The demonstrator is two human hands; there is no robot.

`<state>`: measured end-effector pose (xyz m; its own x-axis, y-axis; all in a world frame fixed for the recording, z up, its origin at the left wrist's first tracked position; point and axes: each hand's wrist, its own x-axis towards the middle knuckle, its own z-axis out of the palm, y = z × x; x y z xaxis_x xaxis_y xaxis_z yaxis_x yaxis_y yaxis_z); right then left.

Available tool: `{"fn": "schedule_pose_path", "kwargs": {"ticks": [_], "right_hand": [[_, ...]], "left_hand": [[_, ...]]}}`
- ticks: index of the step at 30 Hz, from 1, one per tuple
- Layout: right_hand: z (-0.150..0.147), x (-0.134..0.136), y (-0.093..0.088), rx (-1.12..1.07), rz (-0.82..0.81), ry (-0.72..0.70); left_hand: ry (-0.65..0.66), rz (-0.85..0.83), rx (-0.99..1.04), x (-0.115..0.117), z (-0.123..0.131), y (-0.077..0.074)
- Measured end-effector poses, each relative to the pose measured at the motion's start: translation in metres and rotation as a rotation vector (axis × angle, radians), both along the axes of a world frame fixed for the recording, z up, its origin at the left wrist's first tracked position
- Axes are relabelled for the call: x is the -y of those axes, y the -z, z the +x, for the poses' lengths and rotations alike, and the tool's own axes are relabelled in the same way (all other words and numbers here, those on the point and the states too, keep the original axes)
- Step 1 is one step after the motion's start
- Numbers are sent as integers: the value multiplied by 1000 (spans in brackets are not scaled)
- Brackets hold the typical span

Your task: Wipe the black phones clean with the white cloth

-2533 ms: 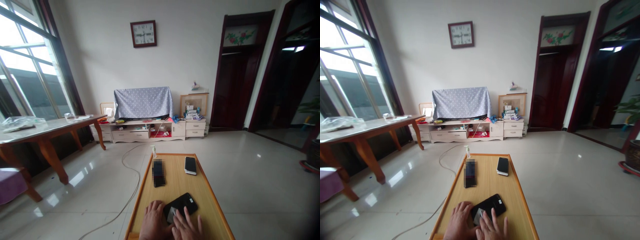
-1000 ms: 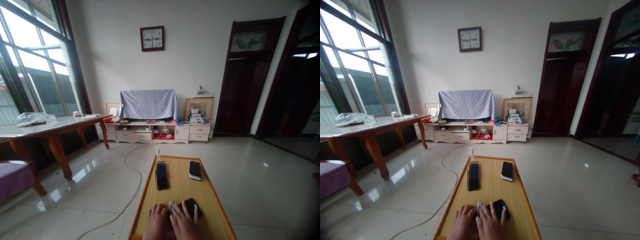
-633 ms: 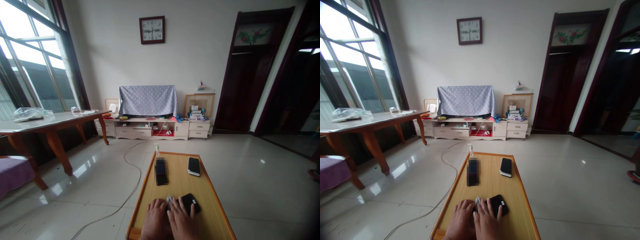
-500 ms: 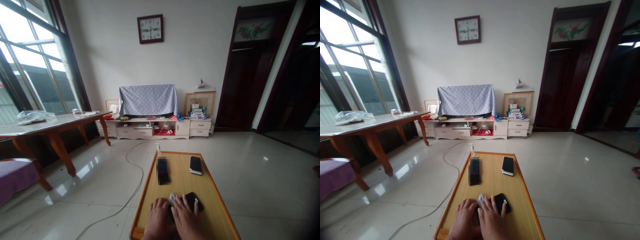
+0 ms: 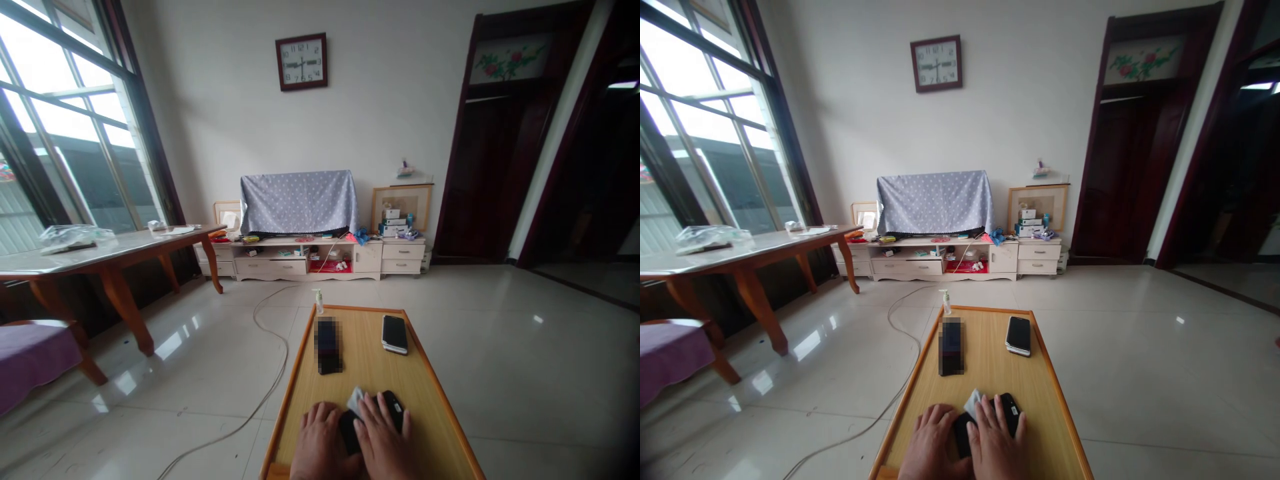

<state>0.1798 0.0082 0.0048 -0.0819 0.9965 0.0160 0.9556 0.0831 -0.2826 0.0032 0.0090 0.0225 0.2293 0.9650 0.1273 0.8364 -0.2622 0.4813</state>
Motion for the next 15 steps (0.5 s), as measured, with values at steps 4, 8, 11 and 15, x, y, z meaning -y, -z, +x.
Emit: {"fn": "schedule_pose_path", "kwargs": {"ticks": [4,8,11,15], "right_hand": [[30,-17,5,68,42,198],[32,-6,23,65,27,166],[19,9,38,58,70,144],[18,6,27,24,58,117]], "left_hand": [[-6,-25,-24,0,1,-1],[4,-59,-24,-3,1,-2],[16,-84,-26,-6,0,0],[23,-109,-49,-8,0,0]]}}
